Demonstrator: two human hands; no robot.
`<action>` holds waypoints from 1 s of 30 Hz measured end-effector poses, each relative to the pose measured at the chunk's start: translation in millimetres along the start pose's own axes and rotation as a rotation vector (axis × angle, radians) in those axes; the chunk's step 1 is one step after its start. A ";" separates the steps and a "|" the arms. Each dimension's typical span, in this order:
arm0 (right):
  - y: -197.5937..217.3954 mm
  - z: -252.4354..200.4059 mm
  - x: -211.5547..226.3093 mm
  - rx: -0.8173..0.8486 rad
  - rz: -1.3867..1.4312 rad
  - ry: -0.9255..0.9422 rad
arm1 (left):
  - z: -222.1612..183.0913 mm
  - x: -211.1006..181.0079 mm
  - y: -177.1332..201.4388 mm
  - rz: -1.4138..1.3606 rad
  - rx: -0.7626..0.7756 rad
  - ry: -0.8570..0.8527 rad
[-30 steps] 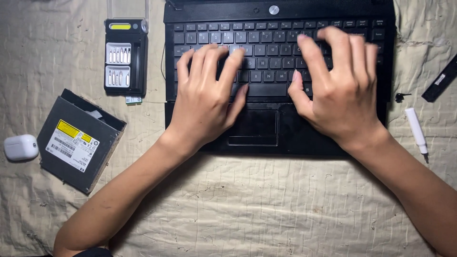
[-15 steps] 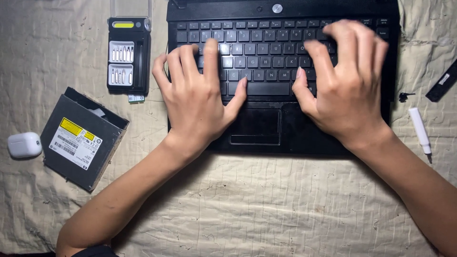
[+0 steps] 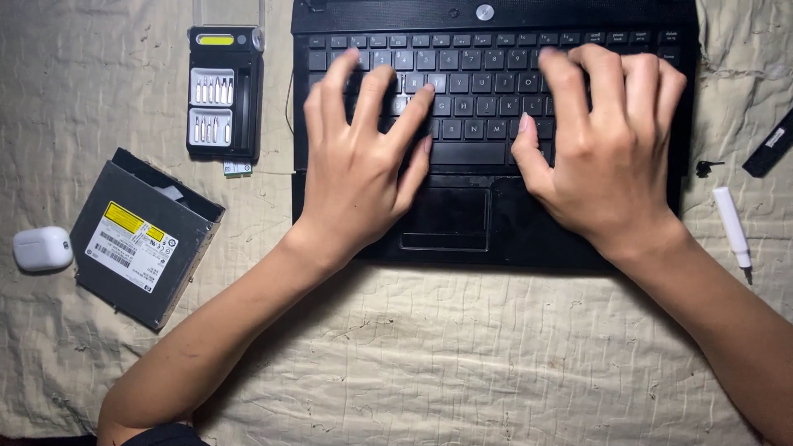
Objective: Removing and re-installing a laptop keyboard during a repair process.
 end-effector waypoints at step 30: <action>7.4 6.4 6.2 -0.045 0.124 0.258 | 1.6 -10.6 0.9 0.208 0.072 -0.196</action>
Point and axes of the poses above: each hand's wrist, its own z-axis towards the middle knuckle, its own y-axis out of the back of the hand, x = y × z, the point moved 4 cm from there along z, towards the middle knuckle, and after that the axes turned 11 degrees about x, right-handed, at the moved point
